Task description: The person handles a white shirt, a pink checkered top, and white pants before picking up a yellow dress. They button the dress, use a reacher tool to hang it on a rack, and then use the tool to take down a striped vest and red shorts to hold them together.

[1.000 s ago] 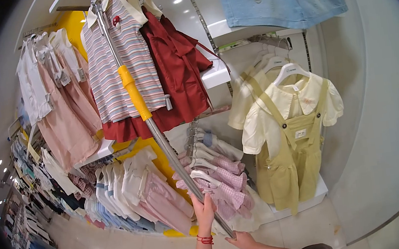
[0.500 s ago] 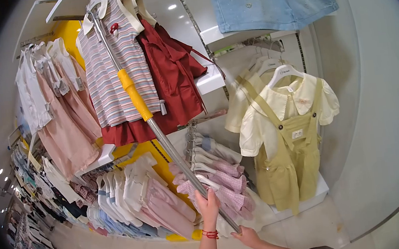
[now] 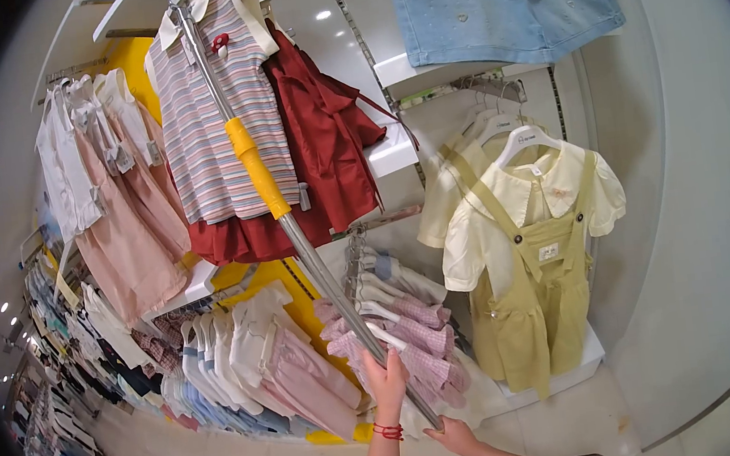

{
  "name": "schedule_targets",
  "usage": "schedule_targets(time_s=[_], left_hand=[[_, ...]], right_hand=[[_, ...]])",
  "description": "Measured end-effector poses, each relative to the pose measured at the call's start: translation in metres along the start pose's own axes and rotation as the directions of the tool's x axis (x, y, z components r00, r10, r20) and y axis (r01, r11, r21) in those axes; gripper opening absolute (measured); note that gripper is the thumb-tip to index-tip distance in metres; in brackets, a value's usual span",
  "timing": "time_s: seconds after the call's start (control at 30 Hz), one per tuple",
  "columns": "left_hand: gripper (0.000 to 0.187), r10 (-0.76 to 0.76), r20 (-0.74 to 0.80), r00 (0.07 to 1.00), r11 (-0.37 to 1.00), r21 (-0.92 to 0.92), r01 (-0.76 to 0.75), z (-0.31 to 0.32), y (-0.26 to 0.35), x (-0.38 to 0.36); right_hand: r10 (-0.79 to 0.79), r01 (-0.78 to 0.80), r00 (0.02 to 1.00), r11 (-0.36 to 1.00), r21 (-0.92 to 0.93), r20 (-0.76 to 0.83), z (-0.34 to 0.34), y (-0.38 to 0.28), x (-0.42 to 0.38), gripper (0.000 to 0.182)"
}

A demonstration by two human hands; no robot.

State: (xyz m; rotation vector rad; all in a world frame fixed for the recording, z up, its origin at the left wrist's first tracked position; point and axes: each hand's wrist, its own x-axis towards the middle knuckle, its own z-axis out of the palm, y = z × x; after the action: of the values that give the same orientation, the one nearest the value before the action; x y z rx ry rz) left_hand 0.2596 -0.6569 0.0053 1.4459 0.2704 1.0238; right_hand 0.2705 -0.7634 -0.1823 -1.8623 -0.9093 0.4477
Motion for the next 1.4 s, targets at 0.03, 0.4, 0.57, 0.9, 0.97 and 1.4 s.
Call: schedule_targets(time_s=[0.03,0.4,0.57,0.9,0.97,1.4], left_hand=[[0.012,-0.008,0.007,1.000,1.000,-0.004,0.008,0.001,0.001,-0.003],[0.017,0.034,0.090,0.995,0.983,0.178,-0.049,0.005,-0.025,-0.041],[0.019,-0.048,0.170,0.984,0.984,0.179,0.017,0.009,-0.027,-0.058],[0.016,0.018,0.338,0.941,0.989,0.131,-0.066,0.009,-0.028,-0.066],[0.015,0.024,0.342,0.940,0.986,0.146,-0.078,0.011,-0.024,-0.066],[0.020,0.070,0.429,0.900,0.997,-0.038,-0.060,0.030,0.010,-0.055]], right_hand=[[-0.009,0.009,1.000,1.000,-0.003,-0.010,0.000,0.002,-0.002,0.043],[0.048,-0.053,0.997,0.993,0.106,0.055,-0.009,0.032,-0.023,0.038],[0.048,-0.065,0.994,0.983,0.171,0.097,-0.001,0.074,-0.032,0.031],[0.145,-0.195,0.967,0.951,0.240,0.211,-0.009,0.111,-0.065,0.030],[0.150,-0.211,0.945,0.958,0.193,0.291,-0.006,0.130,-0.069,0.033],[0.262,-0.118,0.691,0.960,-0.252,0.674,-0.006,0.225,-0.126,0.042]])
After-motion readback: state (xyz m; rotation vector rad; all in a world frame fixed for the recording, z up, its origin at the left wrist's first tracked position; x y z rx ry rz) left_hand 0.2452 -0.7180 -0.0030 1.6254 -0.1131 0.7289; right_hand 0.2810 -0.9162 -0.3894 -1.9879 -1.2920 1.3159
